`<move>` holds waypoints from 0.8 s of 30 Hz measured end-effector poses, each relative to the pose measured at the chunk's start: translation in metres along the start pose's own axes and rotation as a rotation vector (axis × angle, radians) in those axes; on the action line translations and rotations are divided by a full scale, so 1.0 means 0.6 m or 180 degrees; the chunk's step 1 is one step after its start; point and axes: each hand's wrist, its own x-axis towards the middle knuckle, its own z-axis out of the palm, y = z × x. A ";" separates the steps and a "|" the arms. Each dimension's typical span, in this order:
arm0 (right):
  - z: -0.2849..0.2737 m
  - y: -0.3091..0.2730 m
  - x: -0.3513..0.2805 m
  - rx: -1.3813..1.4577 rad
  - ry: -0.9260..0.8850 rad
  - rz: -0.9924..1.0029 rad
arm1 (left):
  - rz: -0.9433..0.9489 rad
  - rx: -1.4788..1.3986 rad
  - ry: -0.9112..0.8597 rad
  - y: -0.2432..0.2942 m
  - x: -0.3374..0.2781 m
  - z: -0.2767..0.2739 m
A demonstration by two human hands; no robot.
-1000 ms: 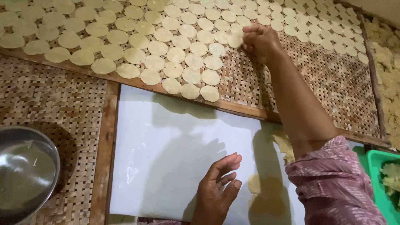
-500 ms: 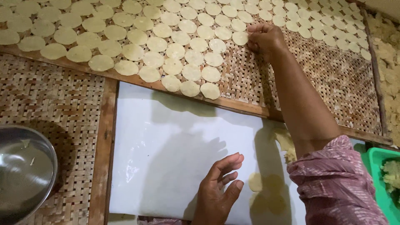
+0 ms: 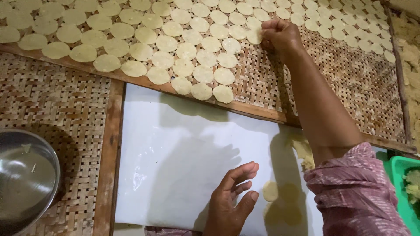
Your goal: Rolling out dough and cutting it into small circular pieces for food preparation.
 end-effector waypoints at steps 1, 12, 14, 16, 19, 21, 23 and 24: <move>0.004 -0.004 -0.003 0.0000 -0.0004 0.0003 | -0.0002 -0.0002 0.0005 -0.002 0.000 -0.001; -0.006 0.018 0.018 -0.0056 -0.0048 -0.0076 | 0.0169 0.0021 -0.0095 0.000 -0.003 -0.005; -0.007 0.031 0.030 -0.0569 0.0101 -0.0192 | 0.0152 0.0016 -0.0065 0.005 -0.004 -0.004; -0.012 0.057 0.053 -0.1083 0.0255 -0.0309 | 0.0134 0.0011 -0.0040 0.007 -0.004 -0.003; -0.019 0.100 0.095 -0.2281 0.0376 -0.1217 | 0.0089 0.0029 0.0012 0.005 -0.001 -0.001; -0.010 0.111 0.105 -0.2855 0.0430 -0.1272 | 0.0125 -0.0035 0.0078 0.000 0.001 0.001; 0.024 0.025 0.023 -0.3215 0.0450 -0.1022 | 0.0178 0.0039 0.0082 0.011 -0.001 0.002; 0.040 -0.022 -0.018 -0.3570 0.0484 -0.0771 | 0.0240 0.0118 0.0073 0.018 -0.001 0.002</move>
